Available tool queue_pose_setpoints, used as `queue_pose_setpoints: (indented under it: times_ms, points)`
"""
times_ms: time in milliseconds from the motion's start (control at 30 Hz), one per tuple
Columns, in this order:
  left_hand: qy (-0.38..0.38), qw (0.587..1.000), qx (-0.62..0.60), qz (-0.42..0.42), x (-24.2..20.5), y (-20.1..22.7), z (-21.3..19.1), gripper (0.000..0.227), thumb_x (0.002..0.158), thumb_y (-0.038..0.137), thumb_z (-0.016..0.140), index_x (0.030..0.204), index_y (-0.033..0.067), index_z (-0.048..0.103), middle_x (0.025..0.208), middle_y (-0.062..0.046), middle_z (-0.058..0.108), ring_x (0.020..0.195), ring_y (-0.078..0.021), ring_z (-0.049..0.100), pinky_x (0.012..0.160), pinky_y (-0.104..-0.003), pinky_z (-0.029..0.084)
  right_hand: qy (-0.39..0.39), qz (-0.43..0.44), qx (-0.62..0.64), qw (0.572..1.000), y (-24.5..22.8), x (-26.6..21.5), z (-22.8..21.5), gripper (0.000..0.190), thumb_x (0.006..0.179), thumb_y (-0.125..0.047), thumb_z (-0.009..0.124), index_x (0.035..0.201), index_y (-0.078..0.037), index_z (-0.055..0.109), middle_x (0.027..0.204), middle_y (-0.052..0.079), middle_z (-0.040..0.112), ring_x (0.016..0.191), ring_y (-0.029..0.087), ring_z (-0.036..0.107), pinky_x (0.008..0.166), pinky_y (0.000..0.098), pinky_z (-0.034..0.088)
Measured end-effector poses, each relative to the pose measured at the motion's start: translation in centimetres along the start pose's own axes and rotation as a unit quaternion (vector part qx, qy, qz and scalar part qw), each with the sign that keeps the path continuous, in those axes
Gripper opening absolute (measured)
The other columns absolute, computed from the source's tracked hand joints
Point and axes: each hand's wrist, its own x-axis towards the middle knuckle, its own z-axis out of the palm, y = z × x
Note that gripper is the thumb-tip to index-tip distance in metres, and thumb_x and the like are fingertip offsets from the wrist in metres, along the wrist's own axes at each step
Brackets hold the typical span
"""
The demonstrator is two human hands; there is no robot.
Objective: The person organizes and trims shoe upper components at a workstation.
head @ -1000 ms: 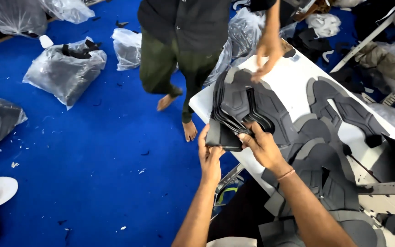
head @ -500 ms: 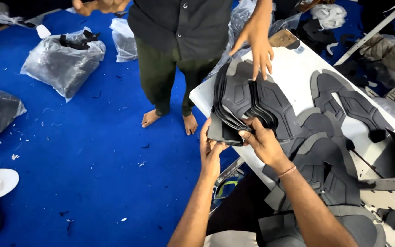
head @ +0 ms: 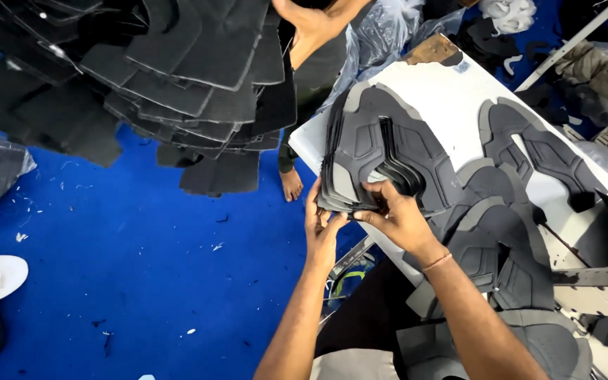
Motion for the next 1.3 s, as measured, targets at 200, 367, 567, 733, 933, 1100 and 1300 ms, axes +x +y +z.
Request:
queue_pose_setpoints:
  times_ms: [200, 367, 567, 733, 933, 1100, 1300]
  points:
    - [-0.005, 1.000, -0.009, -0.007, 0.0, -0.1, -0.1, 0.082, 0.090, 0.002, 0.066, 0.162, 0.0097, 0.028, 0.144, -0.010, 0.054, 0.124, -0.0186, 0.058, 0.093, -0.031, 0.053, 0.013, 0.008, -0.026, 1.000, -0.7, 0.0, -0.1, 0.055, 0.085, -0.022, 0.081, 0.129, -0.002, 0.057, 0.087, 0.014, 0.073, 0.068, 0.019, 0.071, 0.064, 0.0307, 0.055]
    - [-0.014, 1.000, -0.022, 0.012, 0.0, 0.1, 0.0, 0.079, 0.091, 0.001, 0.063, 0.161, 0.0075, 0.029, 0.146, -0.009, 0.053, 0.127, -0.0181, 0.058, 0.097, -0.032, 0.054, 0.024, -0.015, -0.025, 0.999, -0.6, -0.3, 0.2, 0.051, 0.088, -0.021, 0.078, 0.130, -0.002, 0.056, 0.087, 0.017, 0.072, 0.073, 0.021, 0.075, 0.065, 0.0307, 0.055]
    - [-0.021, 0.999, -0.037, 0.012, 0.0, 0.3, -0.3, 0.079, 0.091, -0.001, 0.062, 0.162, 0.0047, 0.029, 0.148, -0.012, 0.052, 0.129, -0.0209, 0.057, 0.100, -0.034, 0.054, 0.027, -0.003, -0.021, 0.999, -0.9, -0.3, 0.1, 0.048, 0.090, -0.019, 0.076, 0.131, -0.001, 0.057, 0.084, 0.016, 0.072, 0.071, 0.020, 0.074, 0.066, 0.0303, 0.054]
    - [-0.047, 0.999, -0.019, 0.009, -0.2, 0.9, -0.3, 0.086, 0.090, -0.002, 0.063, 0.166, 0.0069, 0.023, 0.154, -0.013, 0.048, 0.137, -0.0210, 0.053, 0.106, -0.034, 0.051, 0.027, 0.017, -0.012, 0.999, -0.7, -0.3, 0.0, 0.048, 0.091, -0.020, 0.076, 0.130, -0.001, 0.057, 0.086, 0.015, 0.073, 0.068, 0.019, 0.070, 0.065, 0.0300, 0.054]
    - [-0.037, 0.999, -0.023, -0.019, -0.5, 0.4, -0.4, 0.087, 0.090, 0.001, 0.063, 0.166, 0.0109, 0.021, 0.151, -0.013, 0.049, 0.131, -0.0243, 0.055, 0.098, -0.037, 0.053, 0.030, -0.020, -0.009, 0.999, -0.8, -0.8, -0.3, 0.055, 0.086, -0.023, 0.081, 0.130, -0.001, 0.057, 0.095, 0.014, 0.074, 0.074, 0.017, 0.071, 0.068, 0.0301, 0.054]
    - [-0.046, 0.999, 0.007, 0.003, 0.6, 0.7, -0.7, 0.088, 0.088, -0.001, 0.062, 0.166, 0.0090, 0.023, 0.154, -0.012, 0.049, 0.137, -0.0236, 0.053, 0.107, -0.036, 0.051, 0.033, -0.064, -0.013, 0.997, 0.9, 0.3, 0.4, 0.063, 0.077, -0.025, 0.086, 0.128, -0.001, 0.058, 0.096, 0.015, 0.073, 0.081, 0.019, 0.070, 0.071, 0.0323, 0.055]
    - [-0.047, 0.999, -0.016, 0.000, 0.0, -0.4, -1.2, 0.087, 0.090, -0.001, 0.061, 0.167, 0.0081, 0.022, 0.155, -0.011, 0.048, 0.137, -0.0211, 0.053, 0.105, -0.036, 0.049, 0.021, 0.006, -0.043, 0.999, 1.0, 0.1, 0.3, 0.055, 0.083, -0.027, 0.081, 0.127, -0.002, 0.059, 0.095, 0.015, 0.074, 0.079, 0.018, 0.071, 0.072, 0.0332, 0.056]
